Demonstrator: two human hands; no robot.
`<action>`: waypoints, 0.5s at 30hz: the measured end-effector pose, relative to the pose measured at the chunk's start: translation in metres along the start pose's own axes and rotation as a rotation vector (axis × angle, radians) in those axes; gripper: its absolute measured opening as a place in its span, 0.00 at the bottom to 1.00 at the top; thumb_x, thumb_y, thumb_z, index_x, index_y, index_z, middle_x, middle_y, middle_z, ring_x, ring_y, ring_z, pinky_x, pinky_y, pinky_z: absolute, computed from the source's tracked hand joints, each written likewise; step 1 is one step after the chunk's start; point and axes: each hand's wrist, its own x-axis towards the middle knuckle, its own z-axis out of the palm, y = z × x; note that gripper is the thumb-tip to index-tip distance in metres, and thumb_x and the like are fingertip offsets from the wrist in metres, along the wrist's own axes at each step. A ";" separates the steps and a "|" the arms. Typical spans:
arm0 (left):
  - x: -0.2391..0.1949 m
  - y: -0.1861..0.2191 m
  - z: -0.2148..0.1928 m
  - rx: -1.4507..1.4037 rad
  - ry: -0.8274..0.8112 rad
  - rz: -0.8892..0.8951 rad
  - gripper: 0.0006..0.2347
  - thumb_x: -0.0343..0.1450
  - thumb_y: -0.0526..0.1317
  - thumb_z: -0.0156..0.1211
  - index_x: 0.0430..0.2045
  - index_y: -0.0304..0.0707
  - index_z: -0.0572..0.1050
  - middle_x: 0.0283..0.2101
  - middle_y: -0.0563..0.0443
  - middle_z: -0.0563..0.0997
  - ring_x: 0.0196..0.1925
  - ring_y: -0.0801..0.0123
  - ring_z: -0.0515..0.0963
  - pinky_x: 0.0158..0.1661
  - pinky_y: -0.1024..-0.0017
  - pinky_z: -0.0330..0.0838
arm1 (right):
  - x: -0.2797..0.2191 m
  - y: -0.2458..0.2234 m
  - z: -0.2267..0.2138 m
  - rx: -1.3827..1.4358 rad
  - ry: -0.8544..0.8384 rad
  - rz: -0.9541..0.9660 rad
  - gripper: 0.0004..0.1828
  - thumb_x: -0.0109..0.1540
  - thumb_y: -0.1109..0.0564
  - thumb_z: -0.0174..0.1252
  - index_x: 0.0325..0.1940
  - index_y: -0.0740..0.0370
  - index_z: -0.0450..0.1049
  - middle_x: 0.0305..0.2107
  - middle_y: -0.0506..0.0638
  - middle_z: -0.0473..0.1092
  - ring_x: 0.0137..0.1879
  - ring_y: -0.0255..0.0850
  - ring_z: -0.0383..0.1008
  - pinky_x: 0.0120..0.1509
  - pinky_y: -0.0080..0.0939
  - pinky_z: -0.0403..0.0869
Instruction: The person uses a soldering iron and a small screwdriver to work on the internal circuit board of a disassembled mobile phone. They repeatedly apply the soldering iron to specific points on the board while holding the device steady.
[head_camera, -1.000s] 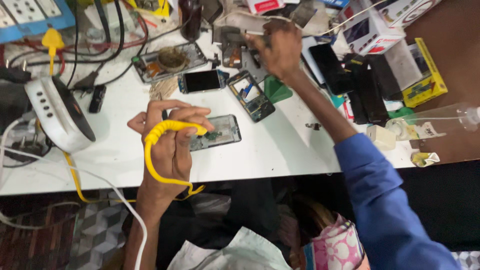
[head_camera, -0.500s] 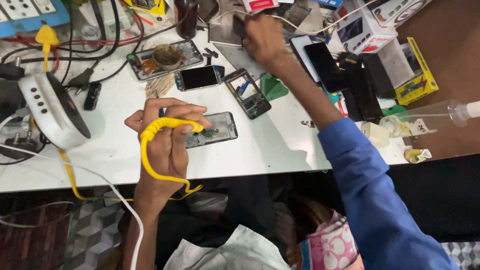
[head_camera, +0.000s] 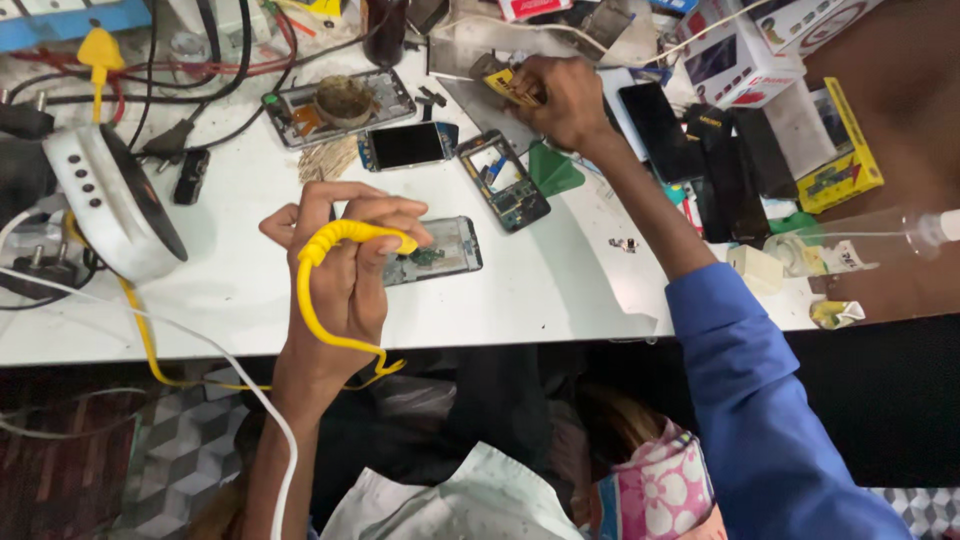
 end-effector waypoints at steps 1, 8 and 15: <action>0.001 0.000 0.000 -0.007 -0.009 0.002 0.16 0.83 0.43 0.42 0.32 0.39 0.78 0.44 0.59 0.86 0.58 0.65 0.72 0.58 0.58 0.49 | 0.000 0.002 0.003 -0.069 -0.008 -0.051 0.20 0.57 0.47 0.72 0.47 0.58 0.77 0.43 0.54 0.76 0.50 0.51 0.76 0.54 0.53 0.73; 0.004 0.004 0.001 -0.009 -0.020 0.010 0.16 0.83 0.43 0.41 0.36 0.39 0.78 0.43 0.60 0.85 0.57 0.65 0.72 0.58 0.57 0.49 | -0.009 0.052 0.003 0.266 0.182 -0.260 0.24 0.67 0.48 0.68 0.63 0.61 0.72 0.56 0.57 0.73 0.61 0.53 0.75 0.66 0.51 0.73; -0.001 0.003 0.001 0.005 0.005 0.000 0.17 0.84 0.44 0.40 0.36 0.40 0.79 0.45 0.58 0.85 0.57 0.64 0.72 0.60 0.58 0.49 | -0.091 0.089 -0.033 -0.181 -0.052 -0.111 0.40 0.49 0.42 0.75 0.61 0.60 0.74 0.53 0.58 0.72 0.60 0.59 0.67 0.63 0.56 0.66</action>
